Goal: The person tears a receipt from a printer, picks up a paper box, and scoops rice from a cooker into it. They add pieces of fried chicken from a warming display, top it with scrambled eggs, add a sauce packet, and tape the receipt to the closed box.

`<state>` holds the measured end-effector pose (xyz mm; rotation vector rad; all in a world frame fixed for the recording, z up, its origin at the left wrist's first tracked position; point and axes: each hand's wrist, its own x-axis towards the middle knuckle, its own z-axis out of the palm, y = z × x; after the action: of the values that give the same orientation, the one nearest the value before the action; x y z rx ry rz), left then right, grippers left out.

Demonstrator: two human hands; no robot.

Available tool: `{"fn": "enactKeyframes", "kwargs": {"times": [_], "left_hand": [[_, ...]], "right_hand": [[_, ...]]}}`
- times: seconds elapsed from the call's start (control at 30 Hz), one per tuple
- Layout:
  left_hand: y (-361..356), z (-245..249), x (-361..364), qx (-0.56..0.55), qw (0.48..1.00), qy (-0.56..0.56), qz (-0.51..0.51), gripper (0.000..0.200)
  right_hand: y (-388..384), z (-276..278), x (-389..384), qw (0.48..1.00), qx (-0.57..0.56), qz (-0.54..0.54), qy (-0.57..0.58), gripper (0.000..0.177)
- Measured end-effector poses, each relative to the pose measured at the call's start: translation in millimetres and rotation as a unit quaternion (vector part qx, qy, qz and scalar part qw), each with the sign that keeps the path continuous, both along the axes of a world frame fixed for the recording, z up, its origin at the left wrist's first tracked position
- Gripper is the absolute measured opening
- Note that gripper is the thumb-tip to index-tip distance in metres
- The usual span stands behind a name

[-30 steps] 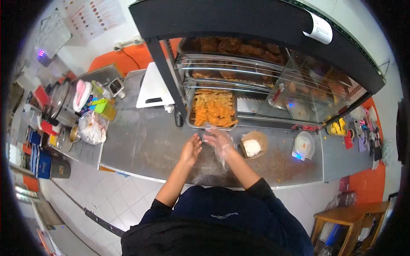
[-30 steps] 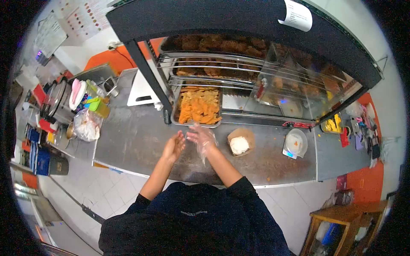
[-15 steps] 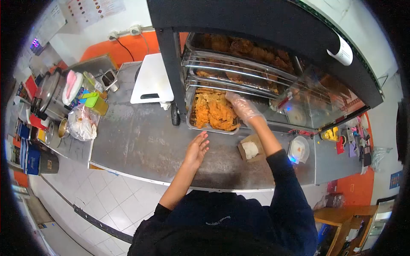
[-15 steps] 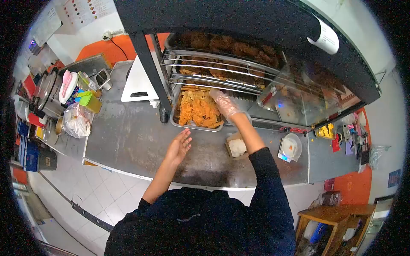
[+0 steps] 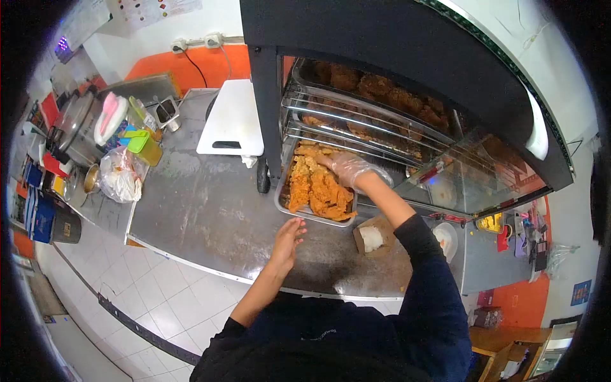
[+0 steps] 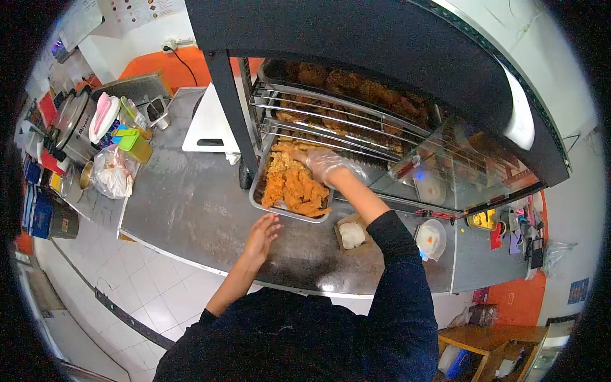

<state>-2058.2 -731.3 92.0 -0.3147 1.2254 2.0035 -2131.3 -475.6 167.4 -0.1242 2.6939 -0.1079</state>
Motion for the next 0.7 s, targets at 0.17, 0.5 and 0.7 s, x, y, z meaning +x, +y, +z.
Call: {"fn": "enactKeyframes", "kwargs": {"times": [0.17, 0.5, 0.7], "left_hand": [[-8, 4, 7, -0.02, 1.0, 0.013, 0.012, 0.018], [-18, 9, 10, -0.014, 0.999, 0.009, 0.028, 0.018], [-21, 5, 10, -0.002, 0.999, 0.011, 0.038, 0.018]], "right_hand": [[-11, 14, 4, 0.999, -0.003, 0.033, 0.024, 0.075], [-34, 38, 12, 1.0, -0.003, 0.019, -0.009, 0.057], [0, 21, 19, 0.996, -0.04, -0.006, 0.075, 0.037]]}}
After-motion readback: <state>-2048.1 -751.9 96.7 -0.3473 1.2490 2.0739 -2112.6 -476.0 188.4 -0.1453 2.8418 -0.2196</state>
